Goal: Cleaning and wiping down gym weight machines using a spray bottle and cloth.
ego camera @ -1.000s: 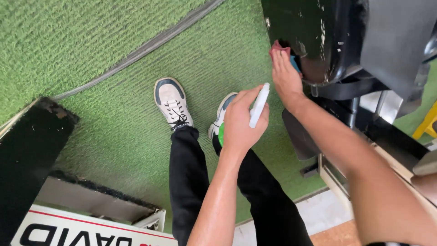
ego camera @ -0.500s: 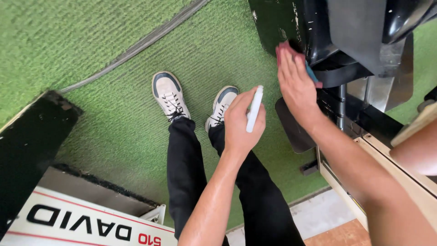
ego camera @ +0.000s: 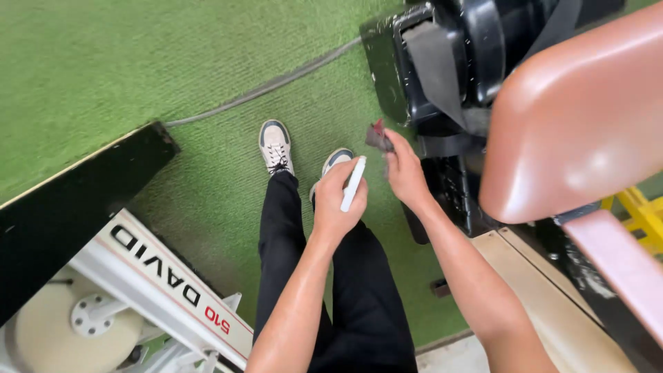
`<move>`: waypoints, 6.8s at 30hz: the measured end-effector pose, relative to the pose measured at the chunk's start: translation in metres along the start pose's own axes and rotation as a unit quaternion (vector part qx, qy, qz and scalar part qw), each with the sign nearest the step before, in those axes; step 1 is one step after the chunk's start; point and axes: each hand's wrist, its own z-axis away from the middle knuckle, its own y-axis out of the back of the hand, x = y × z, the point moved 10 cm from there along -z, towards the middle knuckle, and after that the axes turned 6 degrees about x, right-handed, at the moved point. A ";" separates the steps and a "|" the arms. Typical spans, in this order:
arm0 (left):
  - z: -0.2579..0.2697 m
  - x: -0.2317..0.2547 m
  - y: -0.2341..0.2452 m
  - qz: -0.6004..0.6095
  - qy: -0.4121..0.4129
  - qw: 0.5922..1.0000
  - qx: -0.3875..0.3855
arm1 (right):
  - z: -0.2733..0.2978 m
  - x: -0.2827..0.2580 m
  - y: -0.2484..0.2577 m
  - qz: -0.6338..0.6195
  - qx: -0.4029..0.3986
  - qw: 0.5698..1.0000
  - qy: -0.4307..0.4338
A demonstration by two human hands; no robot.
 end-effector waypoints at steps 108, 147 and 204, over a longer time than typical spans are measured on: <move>0.329 0.361 0.474 0.003 0.002 0.655 0.756 | 0.202 -0.713 -0.223 -0.325 -0.386 0.768 0.395; 0.281 0.317 0.472 0.003 0.119 0.565 0.816 | 0.221 -0.748 -0.160 -0.122 -0.021 0.059 0.991; 0.057 0.046 0.324 0.316 0.241 0.153 0.905 | 0.150 -0.508 -0.375 0.005 -0.009 -0.390 0.921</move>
